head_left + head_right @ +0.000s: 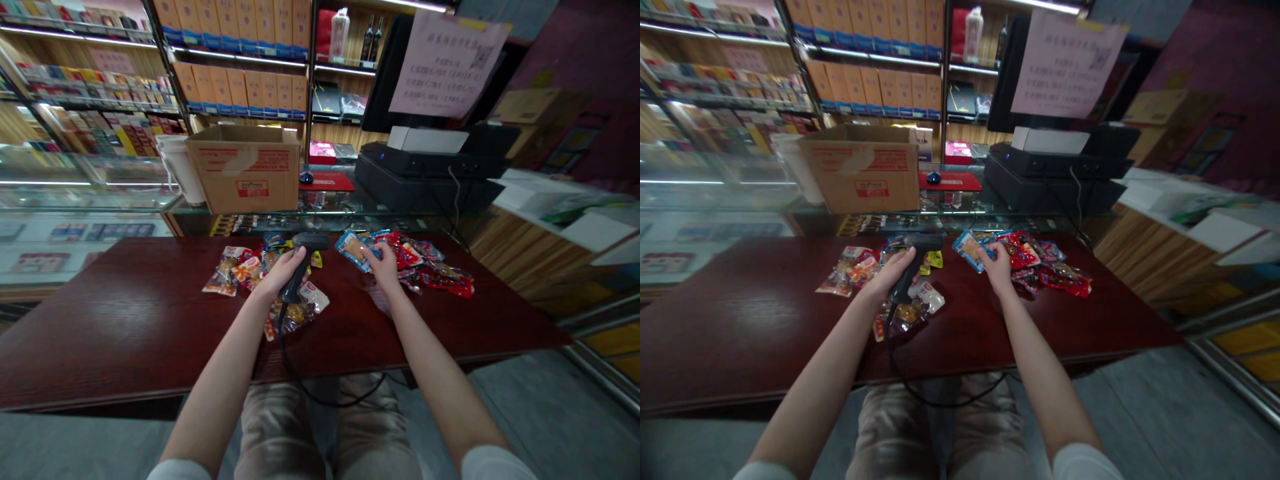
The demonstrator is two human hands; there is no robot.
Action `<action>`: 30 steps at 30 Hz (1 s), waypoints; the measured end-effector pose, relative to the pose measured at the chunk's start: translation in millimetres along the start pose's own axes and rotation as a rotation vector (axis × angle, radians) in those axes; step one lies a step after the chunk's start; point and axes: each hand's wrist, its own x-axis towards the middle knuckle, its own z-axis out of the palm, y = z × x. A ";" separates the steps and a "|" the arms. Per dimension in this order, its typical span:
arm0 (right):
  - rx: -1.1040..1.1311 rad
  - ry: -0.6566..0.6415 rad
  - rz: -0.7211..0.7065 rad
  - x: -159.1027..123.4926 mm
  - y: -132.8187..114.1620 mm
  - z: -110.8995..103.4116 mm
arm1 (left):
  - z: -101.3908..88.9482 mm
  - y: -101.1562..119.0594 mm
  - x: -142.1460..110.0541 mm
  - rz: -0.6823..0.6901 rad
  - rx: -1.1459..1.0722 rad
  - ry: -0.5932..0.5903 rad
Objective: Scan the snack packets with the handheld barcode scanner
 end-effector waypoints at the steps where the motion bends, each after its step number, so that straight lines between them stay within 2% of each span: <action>1: -0.001 -0.004 -0.017 -1.4 -2.7 0.3 | 4.0 0.1 -1.4 -0.002 0.012 -0.022; 5: -0.043 -0.090 -0.061 -6.5 -11.0 2.4 | 17.7 5.0 -8.6 0.000 0.035 -0.033; 9: -0.045 -0.156 -0.051 -8.6 -13.2 3.8 | 23.6 8.1 -11.4 0.006 0.053 -0.024; 14: -0.094 -0.128 -0.072 -8.9 -10.7 5.1 | 22.1 6.7 -9.5 -0.027 0.018 -0.013; 18: -0.207 -0.063 -0.072 -4.6 -9.3 -0.9 | 11.7 8.4 -6.7 -0.057 0.010 0.018; 22: -0.405 0.141 -0.170 15.0 -12.3 -27.4 | -6.4 15.9 -4.9 -0.045 0.018 0.205; 25: -0.619 0.176 -0.217 38.0 -13.2 -56.1 | -19.3 20.3 -3.4 -0.064 0.028 0.327; 30: -1.042 0.152 0.036 61.2 -5.5 -91.0 | -30.3 17.9 0.3 -0.069 0.009 0.370</action>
